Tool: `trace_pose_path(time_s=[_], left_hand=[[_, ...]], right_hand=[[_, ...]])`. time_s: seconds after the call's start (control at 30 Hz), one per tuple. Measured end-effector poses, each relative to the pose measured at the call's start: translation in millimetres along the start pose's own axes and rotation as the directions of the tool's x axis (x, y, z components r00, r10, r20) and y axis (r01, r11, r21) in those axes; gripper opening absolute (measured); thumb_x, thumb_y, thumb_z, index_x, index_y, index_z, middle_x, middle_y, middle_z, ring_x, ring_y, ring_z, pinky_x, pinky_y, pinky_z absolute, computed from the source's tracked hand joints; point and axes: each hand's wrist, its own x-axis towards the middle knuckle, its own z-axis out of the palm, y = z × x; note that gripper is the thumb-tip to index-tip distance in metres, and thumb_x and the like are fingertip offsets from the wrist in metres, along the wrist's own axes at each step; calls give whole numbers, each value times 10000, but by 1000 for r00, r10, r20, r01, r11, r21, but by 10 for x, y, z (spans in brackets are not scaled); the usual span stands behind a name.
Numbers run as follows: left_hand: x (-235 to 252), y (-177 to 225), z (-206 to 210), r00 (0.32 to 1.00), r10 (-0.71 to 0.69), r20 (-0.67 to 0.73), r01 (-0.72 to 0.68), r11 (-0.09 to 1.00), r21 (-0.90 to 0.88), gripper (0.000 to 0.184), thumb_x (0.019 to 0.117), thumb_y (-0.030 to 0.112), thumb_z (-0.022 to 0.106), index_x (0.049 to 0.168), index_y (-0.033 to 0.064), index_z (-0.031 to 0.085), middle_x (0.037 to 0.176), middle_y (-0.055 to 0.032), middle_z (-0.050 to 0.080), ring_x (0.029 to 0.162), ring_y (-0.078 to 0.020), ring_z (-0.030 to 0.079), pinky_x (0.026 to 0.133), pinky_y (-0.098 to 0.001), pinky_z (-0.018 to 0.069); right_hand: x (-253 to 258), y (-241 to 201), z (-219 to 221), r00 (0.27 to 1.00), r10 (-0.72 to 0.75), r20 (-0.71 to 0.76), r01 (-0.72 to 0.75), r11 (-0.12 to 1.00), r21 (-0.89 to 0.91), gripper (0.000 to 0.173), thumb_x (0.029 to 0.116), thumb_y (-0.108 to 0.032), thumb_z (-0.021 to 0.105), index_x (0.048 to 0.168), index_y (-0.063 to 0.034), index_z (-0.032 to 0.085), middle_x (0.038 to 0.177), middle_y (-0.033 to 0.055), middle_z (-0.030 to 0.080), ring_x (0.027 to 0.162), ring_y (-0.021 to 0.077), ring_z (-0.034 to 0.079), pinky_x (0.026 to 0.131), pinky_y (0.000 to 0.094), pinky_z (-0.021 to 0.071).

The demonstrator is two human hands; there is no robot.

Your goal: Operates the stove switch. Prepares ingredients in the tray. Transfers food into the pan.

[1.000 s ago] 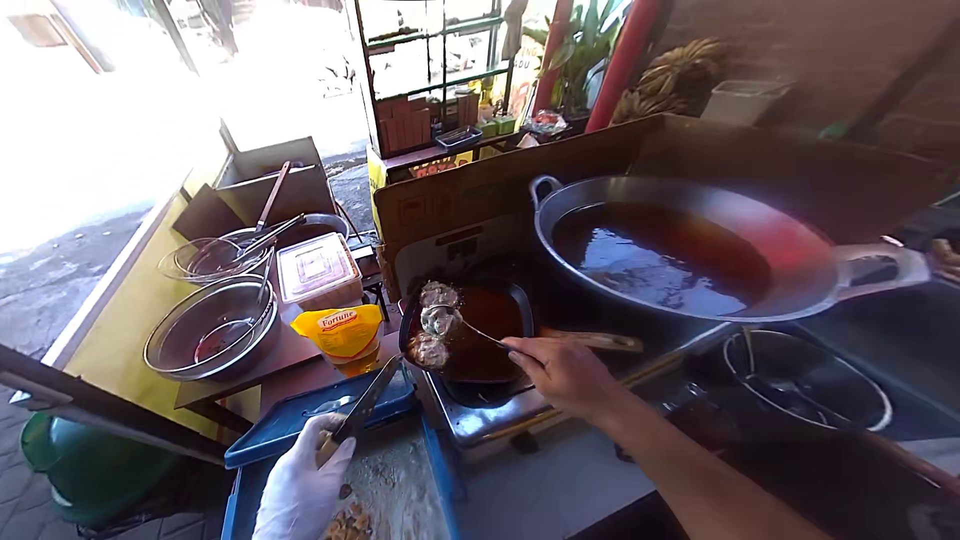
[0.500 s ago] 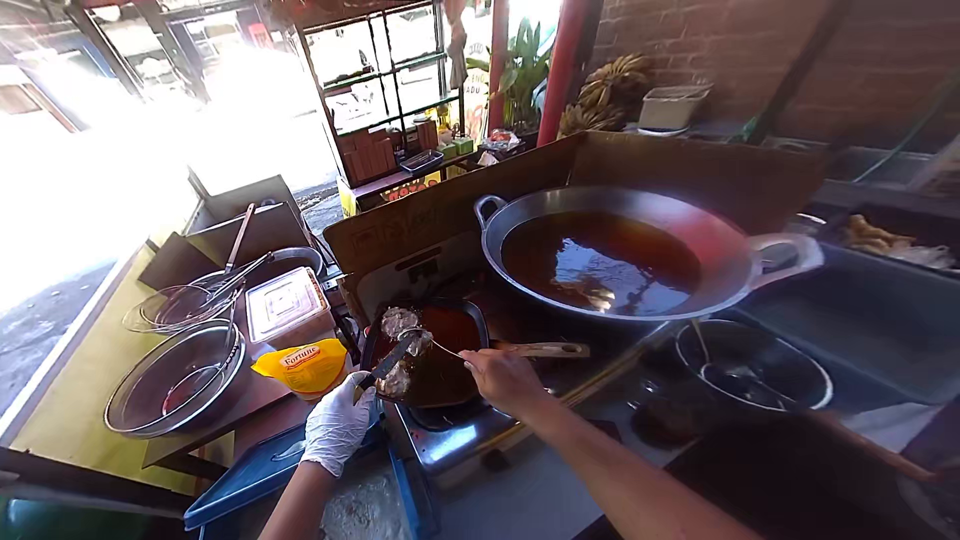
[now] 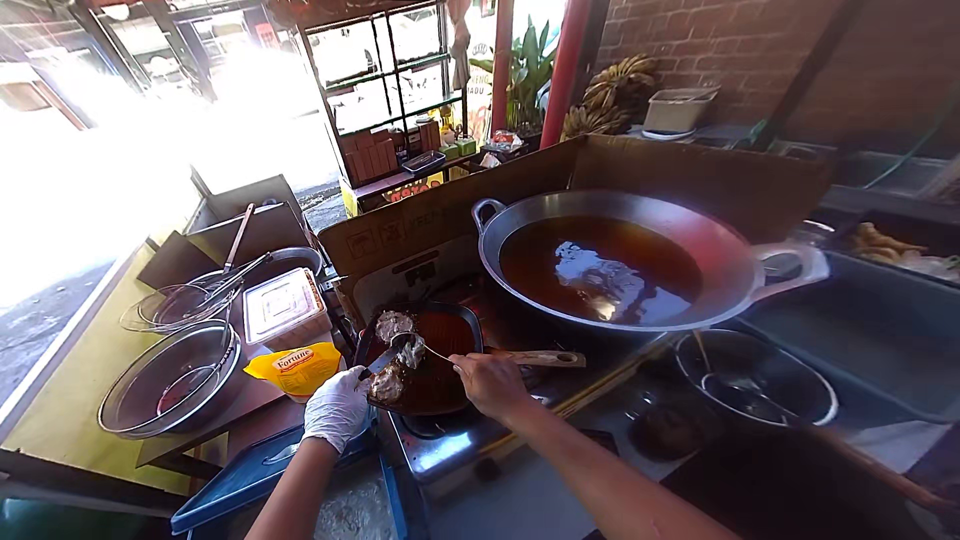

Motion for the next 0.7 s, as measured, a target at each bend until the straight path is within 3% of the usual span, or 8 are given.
trace_pose_path(time_s=[0.23, 0.53, 0.7], left_hand=[[-149, -38, -121, 997, 0, -72, -2, 1000, -25, 364, 1058, 403, 509, 1364, 278, 662, 1232, -27, 724, 1163, -231, 680, 1013, -522, 524], [-53, 3, -72, 999, -36, -3, 36, 997, 63, 357, 1062, 399, 485, 1339, 274, 671, 1251, -23, 718, 1173, -237, 677, 1000, -523, 528], [-128, 19, -165, 999, -7, -31, 9, 998, 69, 360, 1060, 400, 490, 1345, 277, 672, 1236, -20, 728, 1159, -231, 684, 998, -521, 527]], right_hand=[[31, -34, -18, 997, 52, 51, -53, 998, 19, 331, 1077, -286, 455, 1271, -263, 722, 949, 27, 724, 885, 208, 711, 756, 440, 576], [-27, -83, -30, 999, 40, -10, -40, 998, 41, 329, 1069, -286, 477, 1281, -273, 729, 924, 19, 725, 865, 197, 707, 753, 426, 571], [-64, -87, 14, 996, 66, -63, -61, 996, 66, 334, 1070, -292, 479, 1293, -276, 727, 945, 14, 733, 863, 195, 713, 742, 427, 579]])
